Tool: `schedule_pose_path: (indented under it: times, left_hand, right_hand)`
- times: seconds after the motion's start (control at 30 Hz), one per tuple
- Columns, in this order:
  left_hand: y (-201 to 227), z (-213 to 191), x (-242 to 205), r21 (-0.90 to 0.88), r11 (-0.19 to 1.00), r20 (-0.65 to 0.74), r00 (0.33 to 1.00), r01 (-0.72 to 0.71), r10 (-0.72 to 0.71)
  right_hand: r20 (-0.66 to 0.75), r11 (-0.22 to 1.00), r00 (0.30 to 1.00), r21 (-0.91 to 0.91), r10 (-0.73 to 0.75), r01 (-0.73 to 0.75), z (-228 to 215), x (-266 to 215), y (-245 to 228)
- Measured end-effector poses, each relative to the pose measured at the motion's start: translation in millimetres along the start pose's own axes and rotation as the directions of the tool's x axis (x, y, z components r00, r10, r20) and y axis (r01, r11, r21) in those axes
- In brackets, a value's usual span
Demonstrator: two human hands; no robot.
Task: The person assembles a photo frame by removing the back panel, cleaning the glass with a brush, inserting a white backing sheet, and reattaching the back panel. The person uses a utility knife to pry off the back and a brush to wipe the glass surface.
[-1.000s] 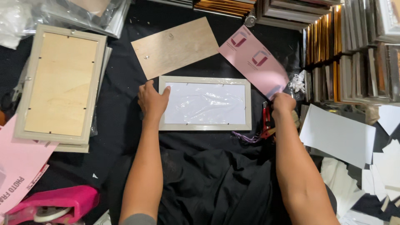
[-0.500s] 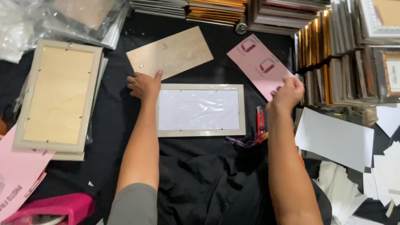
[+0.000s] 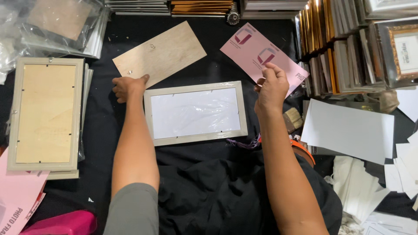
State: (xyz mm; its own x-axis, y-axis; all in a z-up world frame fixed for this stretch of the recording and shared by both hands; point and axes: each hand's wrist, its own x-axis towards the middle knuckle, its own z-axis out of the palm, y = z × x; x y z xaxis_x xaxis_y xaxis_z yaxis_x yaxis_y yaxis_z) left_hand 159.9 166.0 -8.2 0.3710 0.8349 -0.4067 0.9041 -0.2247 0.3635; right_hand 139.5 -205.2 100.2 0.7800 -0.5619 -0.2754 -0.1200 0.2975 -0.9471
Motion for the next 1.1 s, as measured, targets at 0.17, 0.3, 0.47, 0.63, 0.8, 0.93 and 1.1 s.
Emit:
schedule_pose_path:
  times: [0.17,0.3,0.47,0.63,0.8,0.93,1.1]
  left_hand:
    - [-12,12,27,-0.058,0.995,0.039,0.995,-0.084,0.086]
    - [-23,35,63,-0.187,0.964,0.067,0.976,-0.190,0.206]
    - [18,-34,-42,-0.907,0.420,0.154,0.898,-0.037,0.412]
    - [-8,-69,-190,-0.968,0.186,0.226,0.908,0.169,0.353]
    - [-75,-27,-236,-0.957,0.176,0.285,0.868,0.232,0.407]
    - [-101,1,-204,-0.988,0.155,0.110,0.643,-0.013,0.758]
    - [-93,-35,-131,-0.973,0.131,0.224,0.629,0.191,0.744]
  right_hand:
    - [0.010,0.999,0.999,-0.006,0.042,-0.042,0,1,-2]
    - [0.025,0.999,0.999,-0.022,0.047,-0.047,-1,1,-3]
    - [0.244,0.971,0.953,-0.200,0.179,-0.131,-6,6,19]
    - [0.525,0.852,0.744,-0.510,0.413,-0.113,15,-55,3]
    - [0.701,0.910,0.580,-0.313,0.415,-0.273,22,-70,47]
    - [0.673,0.946,0.672,-0.143,0.308,-0.290,11,-48,38]
    - [0.691,0.968,0.705,-0.250,0.158,0.028,2,-42,6]
